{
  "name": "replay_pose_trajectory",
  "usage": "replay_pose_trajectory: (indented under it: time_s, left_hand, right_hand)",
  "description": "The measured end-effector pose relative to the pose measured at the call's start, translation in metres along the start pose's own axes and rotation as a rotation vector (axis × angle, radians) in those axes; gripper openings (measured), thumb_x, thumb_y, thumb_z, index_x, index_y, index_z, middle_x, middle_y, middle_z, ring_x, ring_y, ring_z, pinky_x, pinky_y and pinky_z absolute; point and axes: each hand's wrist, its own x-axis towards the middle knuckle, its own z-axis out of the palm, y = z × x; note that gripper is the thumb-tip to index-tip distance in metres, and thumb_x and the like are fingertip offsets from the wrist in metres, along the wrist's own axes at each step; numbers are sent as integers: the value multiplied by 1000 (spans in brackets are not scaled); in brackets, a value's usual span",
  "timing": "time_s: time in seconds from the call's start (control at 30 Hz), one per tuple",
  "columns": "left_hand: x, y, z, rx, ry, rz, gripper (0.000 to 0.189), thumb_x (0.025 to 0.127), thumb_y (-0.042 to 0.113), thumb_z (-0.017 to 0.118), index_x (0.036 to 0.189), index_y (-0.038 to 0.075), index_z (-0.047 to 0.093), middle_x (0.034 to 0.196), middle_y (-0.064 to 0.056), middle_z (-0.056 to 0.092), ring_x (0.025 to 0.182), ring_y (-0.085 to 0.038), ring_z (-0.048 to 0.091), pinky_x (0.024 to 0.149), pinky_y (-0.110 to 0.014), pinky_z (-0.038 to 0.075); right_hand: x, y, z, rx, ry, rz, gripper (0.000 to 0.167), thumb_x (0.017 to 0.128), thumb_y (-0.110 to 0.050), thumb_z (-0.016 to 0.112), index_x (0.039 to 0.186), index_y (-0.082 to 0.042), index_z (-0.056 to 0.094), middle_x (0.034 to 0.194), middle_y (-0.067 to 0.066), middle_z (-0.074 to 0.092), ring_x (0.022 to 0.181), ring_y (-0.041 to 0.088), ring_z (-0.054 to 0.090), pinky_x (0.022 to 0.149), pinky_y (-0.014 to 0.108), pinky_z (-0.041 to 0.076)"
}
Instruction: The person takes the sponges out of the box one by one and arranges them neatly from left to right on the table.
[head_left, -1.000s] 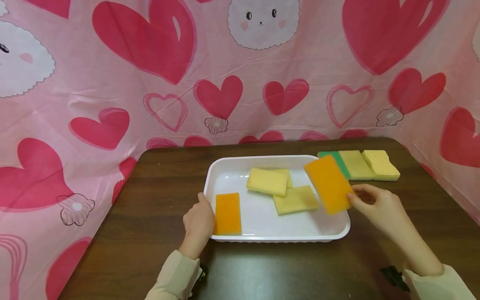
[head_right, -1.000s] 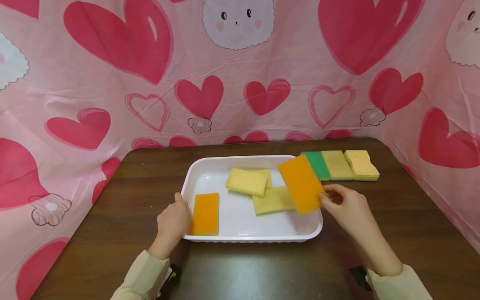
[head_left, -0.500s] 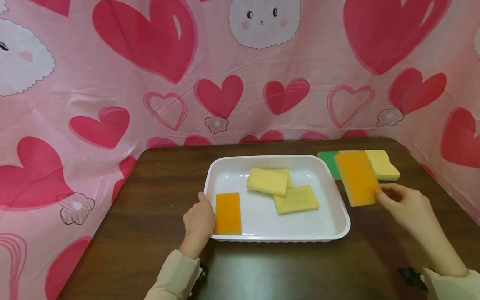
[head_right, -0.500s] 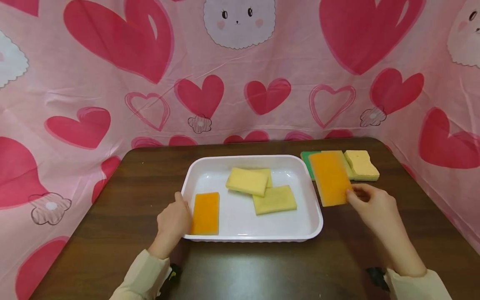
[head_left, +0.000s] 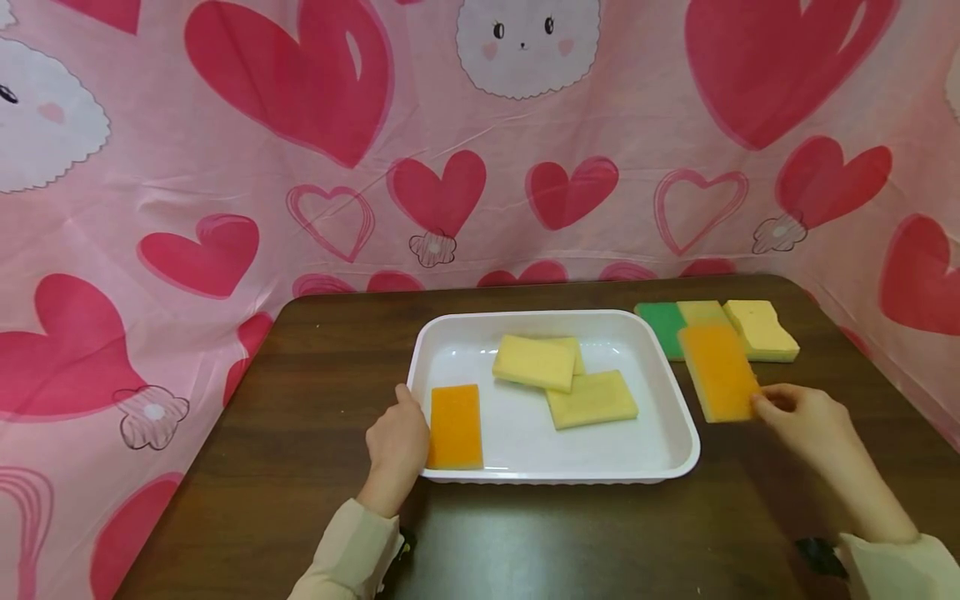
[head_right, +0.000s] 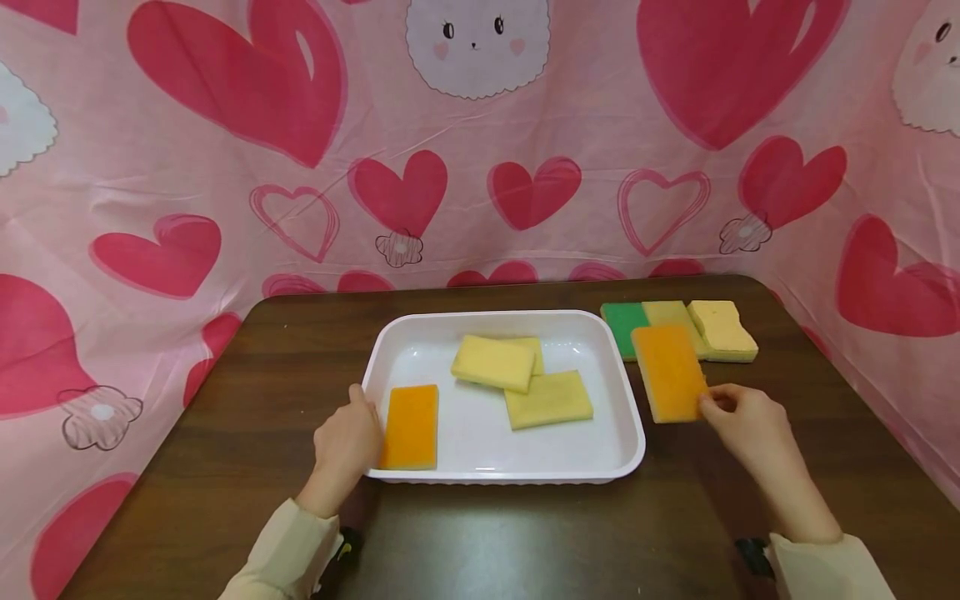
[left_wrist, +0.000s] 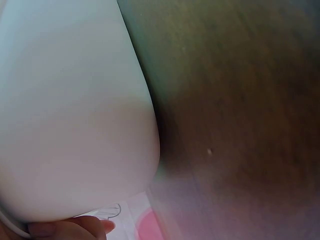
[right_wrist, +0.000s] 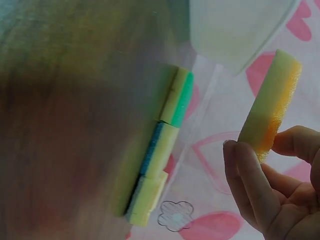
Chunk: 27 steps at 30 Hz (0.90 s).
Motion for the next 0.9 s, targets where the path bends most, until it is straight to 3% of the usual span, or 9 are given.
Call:
replay_pose_trajectory:
  time_s: [0.23, 0.6, 0.9]
  left_hand:
    - [0, 0, 0, 2, -14, -6, 30, 97, 14, 45, 121, -4, 39, 74, -19, 62, 61, -30, 61, 60, -45, 52]
    - [0, 1, -1, 3, 1, -1, 30, 99, 16, 42, 121, -4, 39, 74, -19, 62, 61, -31, 61, 59, -45, 52]
    - [-1, 1, -2, 8, -11, -5, 28, 98, 15, 43, 119, -4, 39, 74, -20, 62, 62, -32, 62, 60, -46, 52]
  right_hand:
    - [7, 5, 9, -5, -86, -11, 42, 94, -23, 52, 108, 16, 60, 97, 32, 66, 85, 46, 59, 72, 54, 46]
    - [16, 7, 17, -21, -143, 29, 43, 93, -24, 52, 106, 16, 60, 94, 30, 65, 80, 37, 58, 71, 49, 47]
    - [24, 6, 21, -46, -220, 85, 47, 91, -28, 53, 110, 14, 60, 106, 34, 62, 85, 42, 59, 70, 49, 46]
